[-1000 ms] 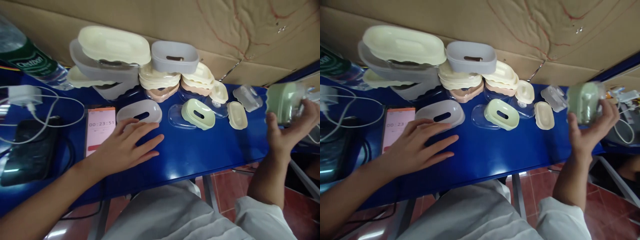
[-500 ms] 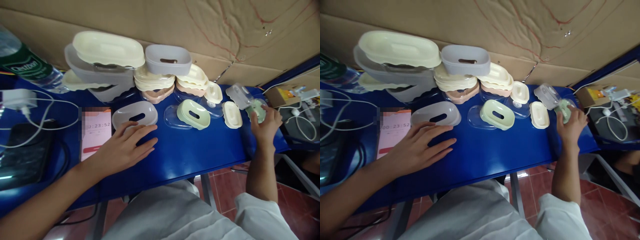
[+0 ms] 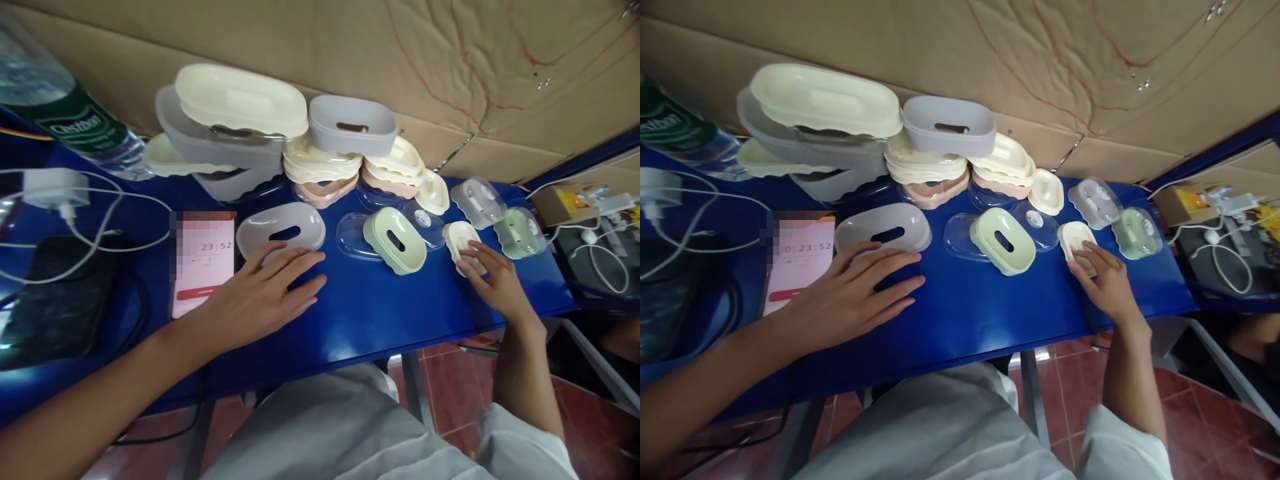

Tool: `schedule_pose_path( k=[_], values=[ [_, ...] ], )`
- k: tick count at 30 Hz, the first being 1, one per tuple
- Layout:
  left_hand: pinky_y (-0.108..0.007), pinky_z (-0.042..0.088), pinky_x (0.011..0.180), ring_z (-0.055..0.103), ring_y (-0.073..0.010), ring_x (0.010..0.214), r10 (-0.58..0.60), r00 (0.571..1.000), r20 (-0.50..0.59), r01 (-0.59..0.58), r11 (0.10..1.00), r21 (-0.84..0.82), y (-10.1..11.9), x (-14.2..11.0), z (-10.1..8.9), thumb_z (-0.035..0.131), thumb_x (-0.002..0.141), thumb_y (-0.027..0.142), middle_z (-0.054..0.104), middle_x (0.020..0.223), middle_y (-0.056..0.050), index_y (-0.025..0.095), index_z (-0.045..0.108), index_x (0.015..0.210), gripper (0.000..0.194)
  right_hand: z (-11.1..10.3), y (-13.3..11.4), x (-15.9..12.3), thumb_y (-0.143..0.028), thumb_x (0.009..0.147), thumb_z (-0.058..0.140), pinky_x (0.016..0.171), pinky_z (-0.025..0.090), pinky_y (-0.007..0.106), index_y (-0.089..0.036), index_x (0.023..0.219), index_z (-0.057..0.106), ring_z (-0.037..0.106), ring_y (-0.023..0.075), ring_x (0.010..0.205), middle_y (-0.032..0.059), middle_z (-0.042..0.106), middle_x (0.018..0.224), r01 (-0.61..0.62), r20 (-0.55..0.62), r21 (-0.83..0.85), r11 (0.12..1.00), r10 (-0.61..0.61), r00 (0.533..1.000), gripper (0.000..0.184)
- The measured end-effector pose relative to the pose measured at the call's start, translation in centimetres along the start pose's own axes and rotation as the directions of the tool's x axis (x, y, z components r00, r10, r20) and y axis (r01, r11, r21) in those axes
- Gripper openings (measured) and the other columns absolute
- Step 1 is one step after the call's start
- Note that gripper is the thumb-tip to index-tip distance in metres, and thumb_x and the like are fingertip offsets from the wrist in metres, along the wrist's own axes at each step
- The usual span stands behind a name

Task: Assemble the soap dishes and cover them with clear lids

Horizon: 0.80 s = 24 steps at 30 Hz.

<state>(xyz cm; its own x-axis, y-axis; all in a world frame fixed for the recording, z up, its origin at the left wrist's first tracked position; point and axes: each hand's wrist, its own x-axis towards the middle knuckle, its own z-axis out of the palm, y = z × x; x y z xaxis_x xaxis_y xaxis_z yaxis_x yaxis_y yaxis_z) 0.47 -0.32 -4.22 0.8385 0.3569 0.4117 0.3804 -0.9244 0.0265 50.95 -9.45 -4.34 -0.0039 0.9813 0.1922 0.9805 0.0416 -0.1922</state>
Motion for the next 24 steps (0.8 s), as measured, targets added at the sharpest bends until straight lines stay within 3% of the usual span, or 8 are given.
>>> schedule_pose_path(
  k=[4, 8, 10, 13, 15, 18, 21, 24],
  values=[
    [-0.057, 0.046, 0.121, 0.064, -0.035, 0.138, -0.035, 0.999, 0.033, 0.033, 0.999, 0.042, -0.2, -0.1, 0.5, 0.067, 0.105, 0.02, 0.067, 0.151, -0.018, 0.019, 0.074, 0.131, 0.027, -0.6, -0.9, -2.2, -0.054, 0.104, 0.064, 0.118, 0.054, 0.053, -0.024, 0.127, 0.075, 0.068, 0.0365, 0.14, 0.0185, 0.069, 0.15, -0.059, 0.025, -0.043, 0.997, 0.06, 0.998, 0.04],
    [-0.059, 0.046, 0.12, 0.065, -0.037, 0.136, -0.157, 0.988, 0.01, 0.155, 0.984, 0.092, -0.3, 0.0, 0.5, 0.065, 0.102, 0.016, 0.066, 0.152, -0.018, 0.02, 0.067, 0.142, 0.041, -1.9, -1.8, -6.8, -0.045, 0.102, 0.065, 0.107, 0.061, 0.054, -0.029, 0.122, 0.074, 0.073, 0.0387, 0.131, 0.0183, 0.071, 0.144, -0.079, 0.088, -0.027, 0.997, 0.081, 0.993, 0.027],
    [-0.059, 0.049, 0.115, 0.066, -0.0393, 0.136, -0.31, 0.95, -0.019, 0.311, 0.946, 0.096, -0.2, 0.1, 0.1, 0.065, 0.101, 0.019, 0.065, 0.152, -0.018, 0.022, 0.063, 0.147, 0.046, -2.5, -3.2, -9.0, -0.044, 0.102, 0.067, 0.101, 0.064, 0.056, -0.03, 0.119, 0.074, 0.076, 0.039, 0.126, 0.0166, 0.072, 0.141, -0.028, 0.135, -0.004, 1.0, 0.028, 0.99, 0.024],
    [-0.058, 0.053, 0.108, 0.065, -0.0416, 0.137, -0.507, 0.861, -0.044, 0.509, 0.859, 0.061, 0.0, 0.3, -0.5, 0.065, 0.102, 0.028, 0.064, 0.152, -0.019, 0.02, 0.057, 0.151, 0.05, -3.1, -7.0, -10.1, -0.038, 0.103, 0.069, 0.099, 0.065, 0.055, -0.032, 0.125, 0.073, 0.073, 0.0361, 0.131, 0.0131, 0.07, 0.148, 0.104, 0.265, 0.047, 0.993, -0.113, 0.958, 0.024],
    [-0.057, 0.055, 0.106, 0.065, -0.0417, 0.137, -0.546, 0.837, -0.038, 0.547, 0.835, 0.054, -0.1, 0.1, -0.6, 0.063, 0.103, 0.031, 0.065, 0.151, -0.02, 0.019, 0.058, 0.149, 0.048, -2.8, -10.3, -9.2, -0.028, 0.104, 0.067, 0.107, 0.062, 0.054, -0.032, 0.13, 0.073, 0.067, 0.0334, 0.141, 0.0108, 0.067, 0.155, 0.215, 0.328, 0.126, 0.968, -0.245, 0.912, 0.027],
    [-0.056, 0.056, 0.104, 0.068, -0.0401, 0.132, -0.531, 0.847, 0.007, 0.528, 0.844, 0.09, -0.5, -0.3, -0.3, 0.059, 0.105, 0.029, 0.07, 0.145, -0.018, 0.018, 0.069, 0.134, 0.032, -1.2, -15.1, -6.0, -0.018, 0.106, 0.063, 0.122, 0.052, 0.055, -0.03, 0.136, 0.072, 0.06, 0.0289, 0.15, 0.0096, 0.065, 0.159, 0.4, 0.335, 0.263, 0.878, -0.472, 0.815, 0.033],
    [-0.054, 0.056, 0.101, 0.073, -0.0358, 0.12, -0.501, 0.865, 0.022, 0.499, 0.864, 0.062, -1.2, -0.6, 0.0, 0.056, 0.107, 0.027, 0.077, 0.129, -0.014, 0.02, 0.074, 0.118, 0.023, 0.8, -18.6, -1.7, -0.018, 0.108, 0.061, 0.129, 0.046, 0.053, -0.024, 0.14, 0.07, 0.056, 0.0259, 0.155, 0.0119, 0.063, 0.162, 0.563, 0.271, 0.342, 0.753, -0.652, 0.708, 0.033],
    [-0.05, 0.057, 0.098, 0.075, -0.0315, 0.111, -0.458, 0.887, -0.058, 0.455, 0.889, -0.06, -1.7, -0.4, -0.5, 0.054, 0.11, 0.029, 0.079, 0.118, -0.012, 0.018, 0.073, 0.117, 0.023, 2.0, -20.2, 2.5, -0.028, 0.11, 0.063, 0.128, 0.048, 0.051, -0.02, 0.14, 0.07, 0.059, 0.0259, 0.152, 0.0136, 0.065, 0.159, 0.693, 0.161, 0.356, 0.627, -0.771, 0.616, 0.032]
  ],
)
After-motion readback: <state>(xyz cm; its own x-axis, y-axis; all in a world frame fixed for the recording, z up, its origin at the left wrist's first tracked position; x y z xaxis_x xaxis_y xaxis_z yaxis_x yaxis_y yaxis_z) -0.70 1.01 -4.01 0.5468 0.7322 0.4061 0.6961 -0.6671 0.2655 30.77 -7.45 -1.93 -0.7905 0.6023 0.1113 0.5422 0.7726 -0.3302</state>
